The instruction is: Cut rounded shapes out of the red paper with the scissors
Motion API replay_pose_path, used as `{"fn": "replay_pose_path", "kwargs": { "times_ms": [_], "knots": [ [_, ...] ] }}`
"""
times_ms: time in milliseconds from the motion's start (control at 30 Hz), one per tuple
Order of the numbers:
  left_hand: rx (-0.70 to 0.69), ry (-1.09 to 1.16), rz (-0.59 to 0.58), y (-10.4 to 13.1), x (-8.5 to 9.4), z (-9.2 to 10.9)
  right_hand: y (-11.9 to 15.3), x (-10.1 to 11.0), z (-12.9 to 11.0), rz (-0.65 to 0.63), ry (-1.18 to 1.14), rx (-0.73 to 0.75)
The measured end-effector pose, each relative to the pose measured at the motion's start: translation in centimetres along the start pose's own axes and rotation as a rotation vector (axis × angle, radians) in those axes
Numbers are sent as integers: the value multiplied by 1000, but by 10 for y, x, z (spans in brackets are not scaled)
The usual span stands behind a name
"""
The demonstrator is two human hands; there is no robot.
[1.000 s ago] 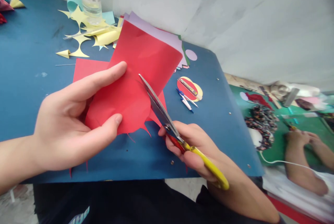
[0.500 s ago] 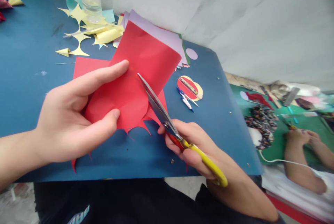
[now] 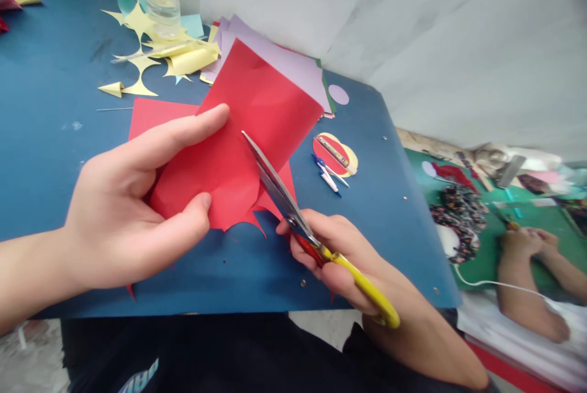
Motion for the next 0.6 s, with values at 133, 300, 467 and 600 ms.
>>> {"fn": "replay_pose_path", "kwargs": {
  "times_ms": [133,300,467,600],
  "knots": [
    [-8,-16,-10,0,1,0,1,0,-2,18,-11,-13],
    [-1,-23,-12,0,2,-2,1,1,0,35,-15,-18],
    [24,-4,-8,2,2,-2,0,1,0,45,-38,-53],
    [28,10,6,1,2,-3,1,3,-3,84,-9,-87]
  ]
}}
Point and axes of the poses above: each hand's wrist, its own y-axis away from the middle knuckle, its own x-axis out of the back of the hand, z = x × y, the point moved 10 cm from there along -y, towards the middle knuckle, and after that the axes turned 3 degrees about y, right-handed, at the moved point
